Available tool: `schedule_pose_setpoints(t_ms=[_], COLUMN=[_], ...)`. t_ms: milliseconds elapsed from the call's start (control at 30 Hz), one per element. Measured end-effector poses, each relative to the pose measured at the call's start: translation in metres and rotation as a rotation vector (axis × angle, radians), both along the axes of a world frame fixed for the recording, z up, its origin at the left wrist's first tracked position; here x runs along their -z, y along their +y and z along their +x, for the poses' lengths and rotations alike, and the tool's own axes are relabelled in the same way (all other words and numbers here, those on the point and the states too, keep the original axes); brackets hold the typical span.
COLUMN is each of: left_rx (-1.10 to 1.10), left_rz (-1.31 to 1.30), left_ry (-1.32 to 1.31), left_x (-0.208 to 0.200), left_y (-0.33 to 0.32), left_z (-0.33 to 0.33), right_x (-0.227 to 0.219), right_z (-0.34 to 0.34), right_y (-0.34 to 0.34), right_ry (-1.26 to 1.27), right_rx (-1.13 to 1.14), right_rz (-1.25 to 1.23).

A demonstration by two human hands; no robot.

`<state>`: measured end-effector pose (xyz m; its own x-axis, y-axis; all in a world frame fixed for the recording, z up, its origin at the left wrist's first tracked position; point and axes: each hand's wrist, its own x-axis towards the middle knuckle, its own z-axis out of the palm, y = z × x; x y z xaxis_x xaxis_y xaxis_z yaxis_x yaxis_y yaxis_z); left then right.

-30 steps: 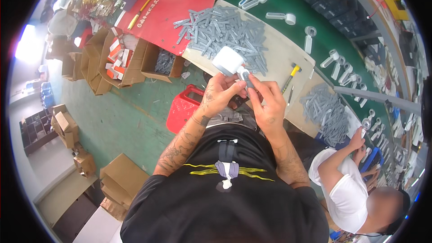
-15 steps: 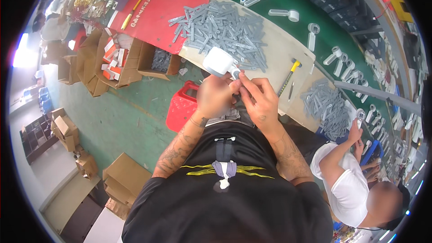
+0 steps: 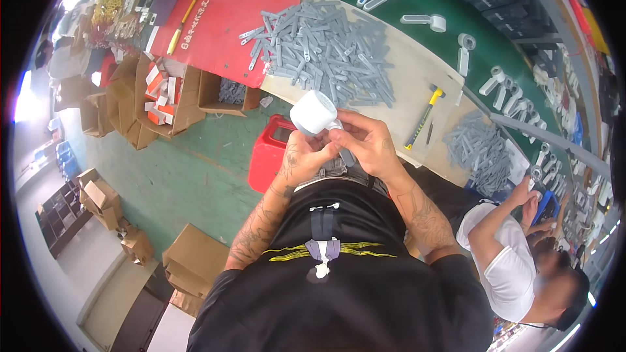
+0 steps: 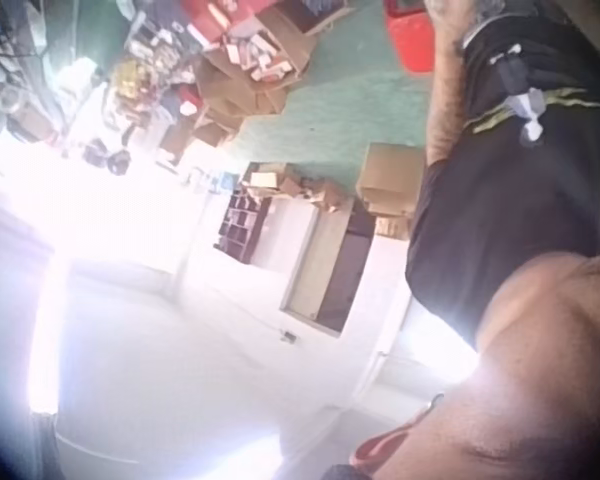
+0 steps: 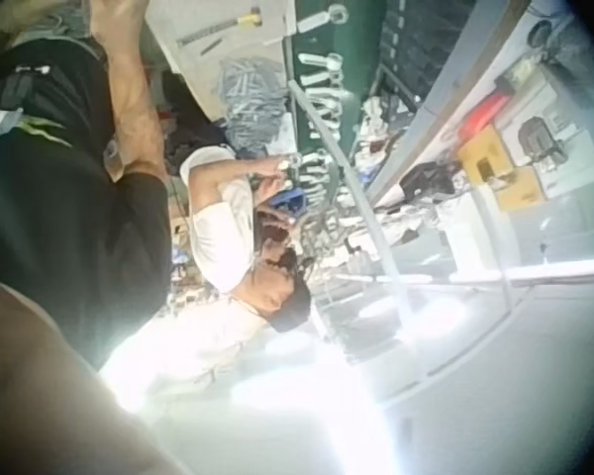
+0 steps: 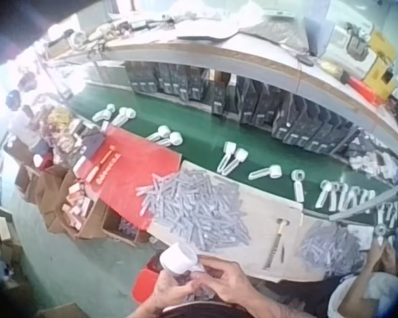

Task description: Manually assembling plastic housings by inserting metal parts and using a hammer to tap them into place.

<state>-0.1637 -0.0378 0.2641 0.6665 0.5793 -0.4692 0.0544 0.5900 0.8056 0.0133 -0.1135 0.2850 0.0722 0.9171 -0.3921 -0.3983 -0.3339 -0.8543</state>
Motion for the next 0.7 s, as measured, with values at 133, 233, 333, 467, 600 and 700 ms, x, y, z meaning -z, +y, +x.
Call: schedule_pose_setpoints(t_ms=[133,233,333,467,600,700], left_rx=[0.05,-0.051,-0.187,-0.32,-0.324,-0.334], left_rz=[0.093,0.16,0.071,-0.07,-0.094,-0.212], left_ry=[0.081,0.104,0.065,0.037,0.149,0.061], left_x=[0.035,0.067,0.061,0.042,0.05,0.051], left_y=[0.023,0.033,0.052,0.073,0.085,0.092], left_z=[-0.012,-0.031,-0.045,-0.046,-0.056,-0.055], right_x=[0.034,0.073,0.156,0.221,0.254,0.261], right_z=[-0.017,0.004,0.071,0.137,0.151,0.153], right_y=[0.026,0.057,0.1,0.167,0.234,0.262], right_ry=[0.074,0.188,-0.141,-0.718,-1.147,-1.239], right_rx=[0.075,-0.041,0.227,0.403,0.325,0.128], right_rz=[-0.003,-0.023,-0.262,-0.312,-0.155,-0.371])
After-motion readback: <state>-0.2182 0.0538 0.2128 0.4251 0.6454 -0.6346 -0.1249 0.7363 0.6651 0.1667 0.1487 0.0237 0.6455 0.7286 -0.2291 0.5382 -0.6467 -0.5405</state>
